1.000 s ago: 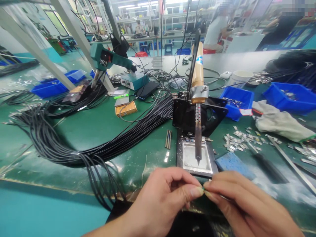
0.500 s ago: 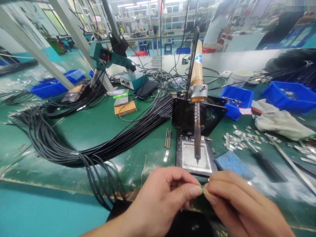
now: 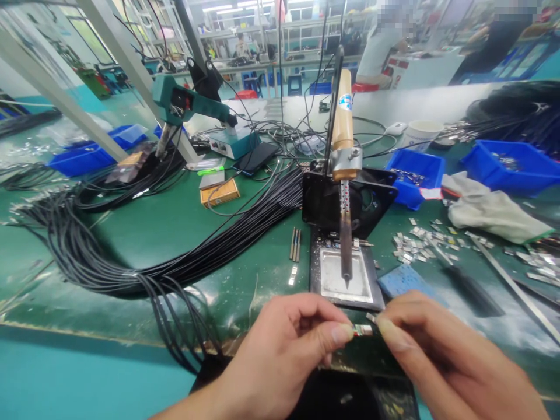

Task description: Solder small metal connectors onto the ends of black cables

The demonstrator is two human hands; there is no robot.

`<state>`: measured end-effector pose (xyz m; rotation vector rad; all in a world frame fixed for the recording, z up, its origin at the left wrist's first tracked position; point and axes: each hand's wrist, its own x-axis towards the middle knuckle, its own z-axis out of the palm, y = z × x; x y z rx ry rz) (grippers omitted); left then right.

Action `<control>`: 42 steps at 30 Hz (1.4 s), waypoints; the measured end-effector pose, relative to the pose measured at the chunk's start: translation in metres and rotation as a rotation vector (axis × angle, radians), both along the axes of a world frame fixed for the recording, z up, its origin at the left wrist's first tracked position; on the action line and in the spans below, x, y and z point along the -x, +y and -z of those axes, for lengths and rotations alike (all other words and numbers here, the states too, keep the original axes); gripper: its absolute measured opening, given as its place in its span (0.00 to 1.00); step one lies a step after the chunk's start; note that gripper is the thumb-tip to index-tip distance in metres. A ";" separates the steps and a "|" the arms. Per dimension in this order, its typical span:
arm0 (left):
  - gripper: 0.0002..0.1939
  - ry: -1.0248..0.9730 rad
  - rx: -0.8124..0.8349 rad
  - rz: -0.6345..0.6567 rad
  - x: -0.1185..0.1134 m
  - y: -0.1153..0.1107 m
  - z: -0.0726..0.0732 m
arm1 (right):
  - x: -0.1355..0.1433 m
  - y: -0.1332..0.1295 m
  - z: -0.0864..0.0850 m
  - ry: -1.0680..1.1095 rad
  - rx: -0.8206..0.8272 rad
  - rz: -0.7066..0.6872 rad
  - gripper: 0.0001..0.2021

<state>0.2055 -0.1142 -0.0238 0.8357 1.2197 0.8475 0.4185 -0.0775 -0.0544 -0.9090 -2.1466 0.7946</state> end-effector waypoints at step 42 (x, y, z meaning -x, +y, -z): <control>0.16 0.006 0.021 0.096 0.004 0.004 -0.004 | 0.018 -0.006 0.000 -0.018 0.295 0.086 0.14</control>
